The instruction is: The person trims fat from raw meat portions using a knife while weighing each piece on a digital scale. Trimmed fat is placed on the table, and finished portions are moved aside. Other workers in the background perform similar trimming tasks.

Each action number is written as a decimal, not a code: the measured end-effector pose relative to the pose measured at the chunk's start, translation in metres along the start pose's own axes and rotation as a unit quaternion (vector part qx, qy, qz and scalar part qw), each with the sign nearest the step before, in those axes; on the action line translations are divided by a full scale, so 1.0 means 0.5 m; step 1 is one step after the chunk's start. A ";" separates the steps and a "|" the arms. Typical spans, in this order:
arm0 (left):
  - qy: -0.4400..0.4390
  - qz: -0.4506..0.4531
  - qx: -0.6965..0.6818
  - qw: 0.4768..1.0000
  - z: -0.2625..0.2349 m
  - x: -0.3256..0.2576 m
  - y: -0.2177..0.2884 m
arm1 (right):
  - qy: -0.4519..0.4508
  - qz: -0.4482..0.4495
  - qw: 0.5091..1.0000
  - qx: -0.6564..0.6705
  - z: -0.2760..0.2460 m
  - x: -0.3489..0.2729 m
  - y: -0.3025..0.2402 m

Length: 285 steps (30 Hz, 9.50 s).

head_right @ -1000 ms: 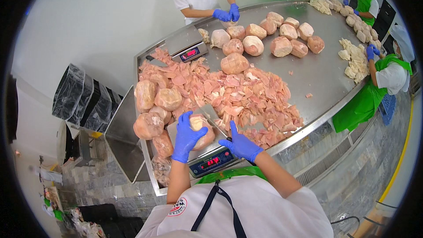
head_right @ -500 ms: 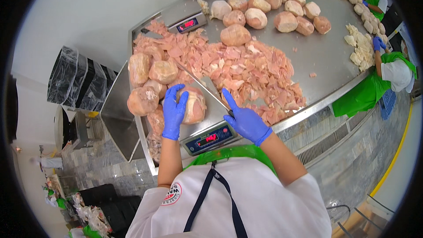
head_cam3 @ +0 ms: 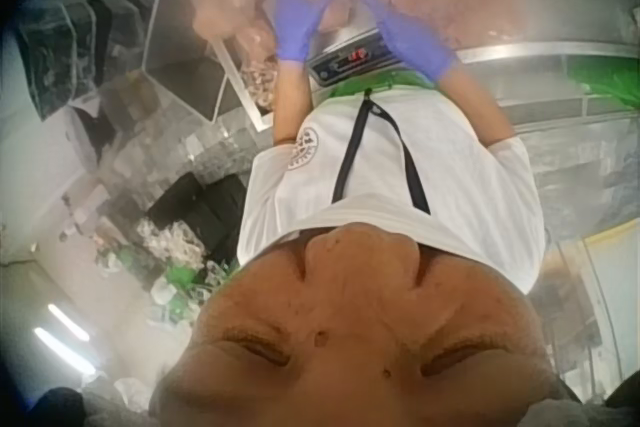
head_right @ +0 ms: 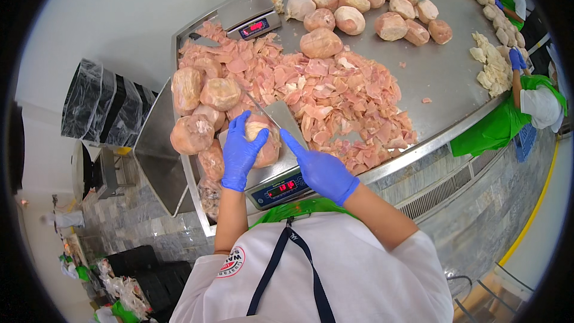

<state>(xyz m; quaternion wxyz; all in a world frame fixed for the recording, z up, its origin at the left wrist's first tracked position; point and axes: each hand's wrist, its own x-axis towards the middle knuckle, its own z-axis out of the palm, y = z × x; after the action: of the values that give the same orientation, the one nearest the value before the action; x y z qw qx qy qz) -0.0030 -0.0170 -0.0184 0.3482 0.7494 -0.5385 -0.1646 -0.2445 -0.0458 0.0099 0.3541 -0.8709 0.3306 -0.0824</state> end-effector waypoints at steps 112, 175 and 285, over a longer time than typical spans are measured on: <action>0.065 -0.070 -0.146 0.985 0.007 -0.012 -0.044 | 0.054 0.076 0.990 0.104 0.025 -0.041 0.074; 0.047 -0.097 -0.103 0.989 -0.023 -0.053 -0.025 | 0.041 0.054 0.992 0.111 0.013 -0.040 0.050; 0.170 0.055 0.069 0.981 0.002 0.033 0.010 | -0.020 0.009 0.998 0.053 0.026 0.135 -0.006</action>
<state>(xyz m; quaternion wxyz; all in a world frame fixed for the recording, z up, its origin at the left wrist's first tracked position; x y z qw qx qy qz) -0.0012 -0.0336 -0.0135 0.3905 0.7578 -0.5223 0.0226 -0.1863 -0.0794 -0.0039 0.4068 -0.8495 0.3266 -0.0788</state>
